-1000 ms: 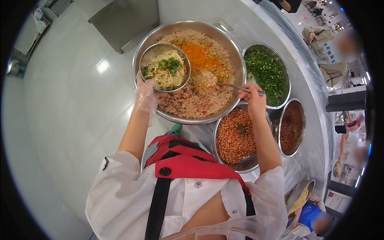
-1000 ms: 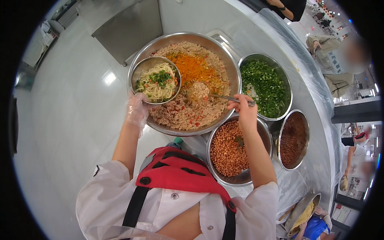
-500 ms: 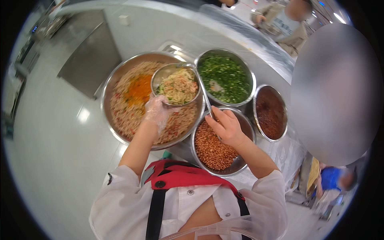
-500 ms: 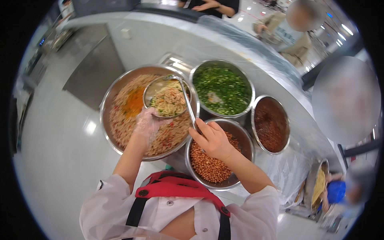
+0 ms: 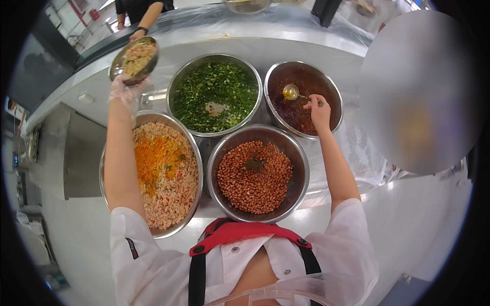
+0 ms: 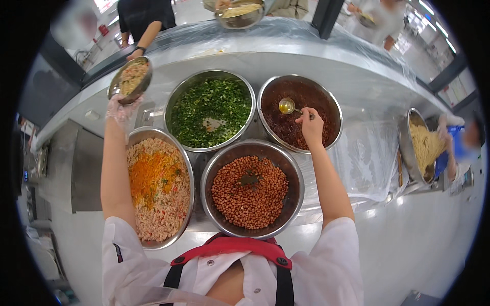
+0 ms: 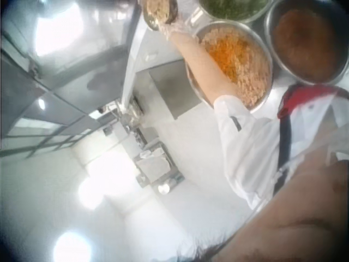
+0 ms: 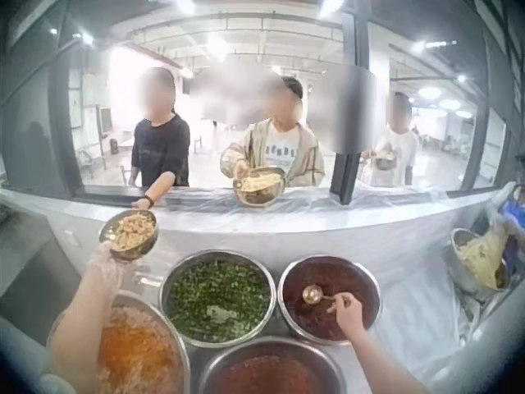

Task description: The person assembles individual noodle bowls by adding noodles, chopped green onions, a red sauce, and peanuts from large metal bowls. They hand each completed bowl to a customer across the service counter.

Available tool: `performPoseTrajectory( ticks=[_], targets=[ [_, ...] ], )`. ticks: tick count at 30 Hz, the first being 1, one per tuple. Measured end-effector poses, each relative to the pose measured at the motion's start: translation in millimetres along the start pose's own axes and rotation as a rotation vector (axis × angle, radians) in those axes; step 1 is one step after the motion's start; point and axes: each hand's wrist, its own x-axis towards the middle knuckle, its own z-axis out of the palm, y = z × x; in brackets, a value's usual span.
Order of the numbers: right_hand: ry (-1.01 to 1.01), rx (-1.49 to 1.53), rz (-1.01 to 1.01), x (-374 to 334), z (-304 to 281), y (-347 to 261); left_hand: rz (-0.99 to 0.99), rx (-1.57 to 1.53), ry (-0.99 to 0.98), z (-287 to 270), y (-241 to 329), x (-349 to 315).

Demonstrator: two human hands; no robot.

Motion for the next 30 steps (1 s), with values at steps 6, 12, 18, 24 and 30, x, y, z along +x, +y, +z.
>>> performPoseTrajectory(
  ticks=[6, 12, 18, 24, 30],
  targets=[
    [-0.175, -0.191, -0.129, -11.5, 13.7, 55.2, 0.087, -0.027, -0.054, 2.3, 38.9, 49.5],
    [-0.219, -0.461, -0.412, -30.2, 9.3, 56.8, 0.337, 0.051, -0.001, 65.1, 27.8, 58.6],
    [-0.296, -0.293, -0.239, -37.1, 2.8, 51.4, -0.27, 0.272, -0.2, 140.8, -125.9, 22.0],
    [-0.323, -0.061, 0.024, -38.3, -16.5, 27.8, -0.178, 0.009, -0.4, 166.2, -178.5, 54.4],
    [-0.204, 0.209, 0.222, -33.4, -26.5, 47.7, -0.224, 0.096, -0.314, 181.8, -178.0, 48.4]
  ],
)
